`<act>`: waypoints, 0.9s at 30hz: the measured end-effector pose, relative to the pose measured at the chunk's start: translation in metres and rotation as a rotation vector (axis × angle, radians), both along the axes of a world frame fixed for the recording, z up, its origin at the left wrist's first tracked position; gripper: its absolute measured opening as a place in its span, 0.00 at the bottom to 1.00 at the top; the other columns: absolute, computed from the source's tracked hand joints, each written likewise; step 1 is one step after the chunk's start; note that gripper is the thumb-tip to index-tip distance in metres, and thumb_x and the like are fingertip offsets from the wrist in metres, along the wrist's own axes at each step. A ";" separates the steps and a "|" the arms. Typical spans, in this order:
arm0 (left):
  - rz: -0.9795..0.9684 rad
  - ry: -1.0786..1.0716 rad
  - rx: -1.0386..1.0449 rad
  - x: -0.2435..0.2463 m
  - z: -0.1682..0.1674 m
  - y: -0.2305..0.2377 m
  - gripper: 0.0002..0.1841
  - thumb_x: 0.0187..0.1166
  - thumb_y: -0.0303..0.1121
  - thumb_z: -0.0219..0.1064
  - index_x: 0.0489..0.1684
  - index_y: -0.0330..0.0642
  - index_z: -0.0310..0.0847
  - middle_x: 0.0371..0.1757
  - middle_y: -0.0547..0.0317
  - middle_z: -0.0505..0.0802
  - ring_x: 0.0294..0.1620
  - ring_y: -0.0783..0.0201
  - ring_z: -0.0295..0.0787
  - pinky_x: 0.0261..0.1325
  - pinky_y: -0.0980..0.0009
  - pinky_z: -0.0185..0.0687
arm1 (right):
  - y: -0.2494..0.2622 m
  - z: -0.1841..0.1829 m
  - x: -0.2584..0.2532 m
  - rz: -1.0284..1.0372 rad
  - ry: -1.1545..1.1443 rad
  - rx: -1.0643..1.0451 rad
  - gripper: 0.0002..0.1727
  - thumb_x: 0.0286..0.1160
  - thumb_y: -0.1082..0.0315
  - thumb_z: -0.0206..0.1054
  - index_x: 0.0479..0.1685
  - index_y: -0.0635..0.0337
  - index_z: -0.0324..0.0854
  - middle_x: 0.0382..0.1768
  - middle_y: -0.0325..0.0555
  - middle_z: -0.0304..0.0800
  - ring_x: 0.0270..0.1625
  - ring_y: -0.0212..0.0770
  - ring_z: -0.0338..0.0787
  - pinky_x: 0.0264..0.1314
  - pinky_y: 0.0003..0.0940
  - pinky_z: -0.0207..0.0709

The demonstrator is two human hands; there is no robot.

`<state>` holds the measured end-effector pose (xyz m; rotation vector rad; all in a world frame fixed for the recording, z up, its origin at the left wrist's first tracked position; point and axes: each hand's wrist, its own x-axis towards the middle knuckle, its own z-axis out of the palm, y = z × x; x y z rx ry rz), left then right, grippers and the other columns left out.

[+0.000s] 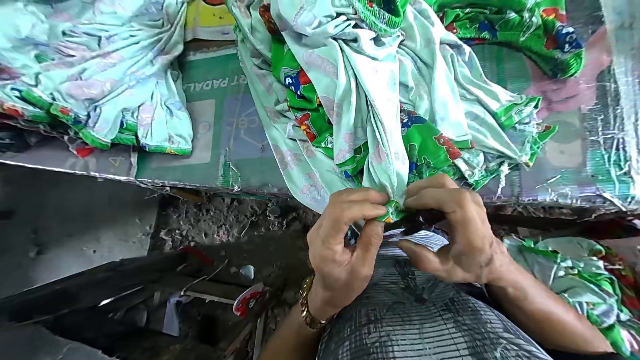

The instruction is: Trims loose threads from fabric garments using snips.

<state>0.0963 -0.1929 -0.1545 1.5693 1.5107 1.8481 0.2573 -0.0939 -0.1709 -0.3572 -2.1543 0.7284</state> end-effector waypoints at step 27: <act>-0.161 -0.313 -0.023 0.005 -0.001 0.003 0.06 0.81 0.26 0.68 0.48 0.47 0.86 0.49 0.65 0.92 0.52 0.72 0.90 0.55 0.75 0.89 | 0.000 0.016 -0.007 0.112 0.184 -0.281 0.10 0.77 0.67 0.74 0.49 0.60 0.81 0.46 0.38 0.86 0.49 0.25 0.88 0.49 0.17 0.86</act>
